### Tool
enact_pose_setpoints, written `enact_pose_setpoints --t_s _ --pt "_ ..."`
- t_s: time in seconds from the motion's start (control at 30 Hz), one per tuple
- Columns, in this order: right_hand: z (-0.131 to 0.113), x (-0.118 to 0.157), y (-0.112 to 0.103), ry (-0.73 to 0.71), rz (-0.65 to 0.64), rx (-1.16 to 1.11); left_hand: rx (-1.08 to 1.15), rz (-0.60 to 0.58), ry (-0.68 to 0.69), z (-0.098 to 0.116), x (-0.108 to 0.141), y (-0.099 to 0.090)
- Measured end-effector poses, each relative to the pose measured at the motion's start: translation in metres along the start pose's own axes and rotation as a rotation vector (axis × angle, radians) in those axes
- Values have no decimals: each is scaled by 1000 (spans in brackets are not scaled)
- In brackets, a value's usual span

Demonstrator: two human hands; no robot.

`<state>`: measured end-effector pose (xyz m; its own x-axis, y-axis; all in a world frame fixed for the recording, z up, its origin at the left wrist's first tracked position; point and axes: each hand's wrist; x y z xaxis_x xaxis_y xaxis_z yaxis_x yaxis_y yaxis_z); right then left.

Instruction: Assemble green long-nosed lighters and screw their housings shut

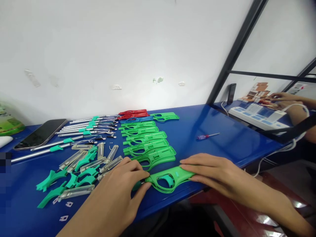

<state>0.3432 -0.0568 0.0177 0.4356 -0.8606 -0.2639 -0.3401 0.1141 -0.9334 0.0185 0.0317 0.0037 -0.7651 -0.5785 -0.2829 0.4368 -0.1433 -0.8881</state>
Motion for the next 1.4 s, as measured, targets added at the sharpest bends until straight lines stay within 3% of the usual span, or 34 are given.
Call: enact_pose_setpoints --t_s 0.5,0.83,1.07,1.4 --pt "0 -2 12 -13 48 -90 71 -138 -173 3 2 -4" --pt "-3 -2 12 0 56 -85 28 -83 -137 3 4 -3" --pt "-3 -2 13 34 36 -139 99 -146 -168 6 0 -5" --pt "-4 4 27 76 124 -190 68 -183 -190 10 -3 2"
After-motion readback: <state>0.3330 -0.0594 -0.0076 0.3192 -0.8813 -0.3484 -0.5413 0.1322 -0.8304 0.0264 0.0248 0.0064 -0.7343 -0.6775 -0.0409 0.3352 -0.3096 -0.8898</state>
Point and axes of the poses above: each hand's wrist, its own x-axis away from the middle knuckle, its own y-axis out of the palm, z = x × y, and after that the axes turned 6 degrees about y, right-handed
